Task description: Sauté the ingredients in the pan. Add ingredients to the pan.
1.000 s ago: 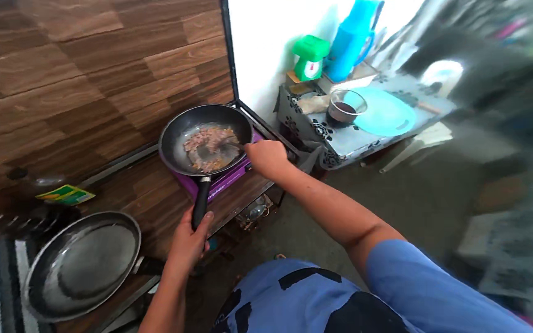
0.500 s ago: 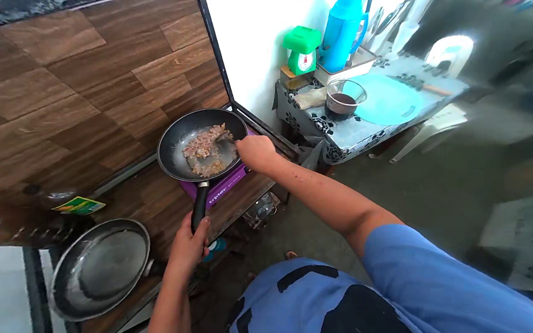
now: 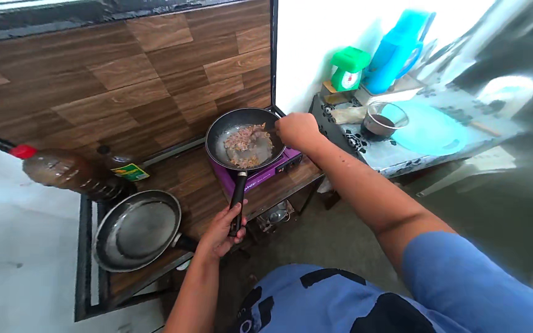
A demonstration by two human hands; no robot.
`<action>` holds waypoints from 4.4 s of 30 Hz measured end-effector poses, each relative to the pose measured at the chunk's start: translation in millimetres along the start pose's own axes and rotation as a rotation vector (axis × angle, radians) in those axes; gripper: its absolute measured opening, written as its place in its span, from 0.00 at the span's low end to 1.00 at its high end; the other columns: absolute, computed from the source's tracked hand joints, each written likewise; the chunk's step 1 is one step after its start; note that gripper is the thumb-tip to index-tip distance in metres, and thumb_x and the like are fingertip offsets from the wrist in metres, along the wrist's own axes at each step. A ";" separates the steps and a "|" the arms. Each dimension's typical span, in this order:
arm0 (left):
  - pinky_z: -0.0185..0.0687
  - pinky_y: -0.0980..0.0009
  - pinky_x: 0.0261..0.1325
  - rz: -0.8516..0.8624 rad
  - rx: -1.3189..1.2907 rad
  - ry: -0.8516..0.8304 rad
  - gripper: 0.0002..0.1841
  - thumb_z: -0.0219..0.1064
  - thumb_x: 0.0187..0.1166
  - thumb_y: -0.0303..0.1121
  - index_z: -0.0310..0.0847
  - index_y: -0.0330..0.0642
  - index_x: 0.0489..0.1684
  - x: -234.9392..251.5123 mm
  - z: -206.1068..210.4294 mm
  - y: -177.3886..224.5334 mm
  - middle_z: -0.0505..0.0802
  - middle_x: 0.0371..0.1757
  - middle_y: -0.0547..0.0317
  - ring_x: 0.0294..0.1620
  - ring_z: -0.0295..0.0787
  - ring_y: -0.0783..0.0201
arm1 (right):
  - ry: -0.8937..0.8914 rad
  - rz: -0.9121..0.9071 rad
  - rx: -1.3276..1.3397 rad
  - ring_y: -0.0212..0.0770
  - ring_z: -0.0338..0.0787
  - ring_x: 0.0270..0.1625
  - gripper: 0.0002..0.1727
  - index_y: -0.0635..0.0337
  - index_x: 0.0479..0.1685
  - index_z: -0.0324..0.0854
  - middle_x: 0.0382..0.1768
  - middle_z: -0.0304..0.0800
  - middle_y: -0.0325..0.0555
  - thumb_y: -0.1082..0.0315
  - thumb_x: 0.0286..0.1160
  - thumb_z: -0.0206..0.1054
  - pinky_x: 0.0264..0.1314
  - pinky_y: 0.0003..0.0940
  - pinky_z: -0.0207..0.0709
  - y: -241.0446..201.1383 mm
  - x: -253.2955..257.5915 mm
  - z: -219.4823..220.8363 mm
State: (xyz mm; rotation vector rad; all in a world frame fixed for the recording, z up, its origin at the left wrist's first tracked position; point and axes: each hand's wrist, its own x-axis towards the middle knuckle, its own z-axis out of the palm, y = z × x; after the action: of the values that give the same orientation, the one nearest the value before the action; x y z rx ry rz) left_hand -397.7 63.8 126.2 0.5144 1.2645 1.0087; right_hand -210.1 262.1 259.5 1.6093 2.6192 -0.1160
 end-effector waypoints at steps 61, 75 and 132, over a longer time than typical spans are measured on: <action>0.73 0.75 0.17 0.203 0.890 0.436 0.20 0.59 0.91 0.42 0.80 0.43 0.74 6.1 -71.1 64.7 0.84 0.24 0.58 0.14 0.75 0.71 | -0.213 -0.178 0.511 0.61 0.88 0.57 0.19 0.69 0.61 0.84 0.54 0.88 0.66 0.66 0.94 0.50 0.63 0.61 0.76 50.8 71.2 62.4; 0.72 0.76 0.15 0.244 0.913 0.442 0.19 0.60 0.91 0.42 0.81 0.41 0.71 7.8 -72.0 60.0 0.84 0.24 0.59 0.13 0.75 0.73 | -0.125 -0.300 0.132 0.65 0.89 0.60 0.12 0.60 0.58 0.86 0.55 0.90 0.62 0.69 0.85 0.61 0.51 0.69 0.79 -20.8 27.9 27.5; 0.79 0.65 0.39 0.442 0.921 0.472 0.25 0.58 0.88 0.40 0.73 0.44 0.83 -13.3 -66.1 11.8 0.92 0.50 0.48 0.30 0.81 0.68 | 0.051 -0.049 0.066 0.66 0.90 0.51 0.15 0.56 0.57 0.88 0.54 0.88 0.65 0.75 0.78 0.62 0.41 0.63 0.80 22.1 30.0 52.9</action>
State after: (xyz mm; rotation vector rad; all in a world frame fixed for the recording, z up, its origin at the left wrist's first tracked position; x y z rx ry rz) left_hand -463.6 45.3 124.9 1.3632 2.1001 0.8821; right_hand -203.0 293.5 203.4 1.5895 2.7213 -0.1677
